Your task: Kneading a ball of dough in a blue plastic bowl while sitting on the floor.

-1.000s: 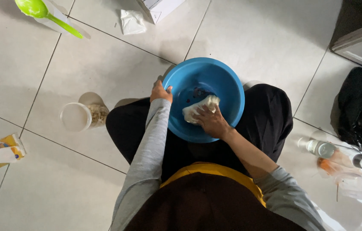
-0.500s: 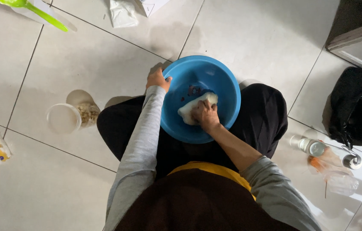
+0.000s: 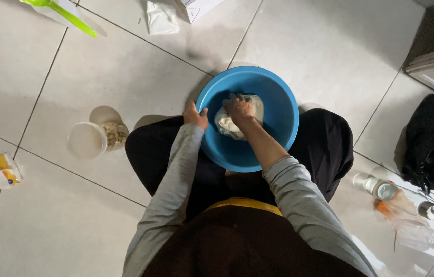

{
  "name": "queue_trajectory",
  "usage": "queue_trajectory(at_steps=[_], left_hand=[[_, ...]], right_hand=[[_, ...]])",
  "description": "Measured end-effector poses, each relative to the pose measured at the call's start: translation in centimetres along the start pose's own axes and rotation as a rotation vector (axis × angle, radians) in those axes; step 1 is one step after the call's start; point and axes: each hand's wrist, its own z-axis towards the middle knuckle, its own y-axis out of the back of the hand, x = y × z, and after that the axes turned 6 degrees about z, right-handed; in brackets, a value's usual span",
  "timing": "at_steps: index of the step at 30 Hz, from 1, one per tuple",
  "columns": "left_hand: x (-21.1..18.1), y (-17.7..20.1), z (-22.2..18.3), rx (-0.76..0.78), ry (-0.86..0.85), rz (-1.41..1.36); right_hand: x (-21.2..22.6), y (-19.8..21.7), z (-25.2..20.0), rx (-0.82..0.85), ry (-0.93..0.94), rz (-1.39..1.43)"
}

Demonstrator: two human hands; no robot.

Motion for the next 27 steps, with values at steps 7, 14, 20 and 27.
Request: queue_trajectory(at_steps=[7,14,20,27], left_hand=[[-0.2,-0.2,-9.0,-0.214,0.096,-0.506],[-2.0,4.0,0.2,-0.062,-0.16,-0.135],[-3.0,3.0,1.7,0.067,-0.046,0.09],[-3.5,3.4,0.8,0.031,-0.062,0.167]], right_hand=[[1.1,-1.2,-6.0,-0.259,0.456,-0.14],[2.7,17.6,-18.3,-0.023,0.302,0.728],[-5.7,11.0,-8.7,-0.059,-0.485,1.326],[-13.1,-7.6,6.6,0.09,-0.557,1.005]])
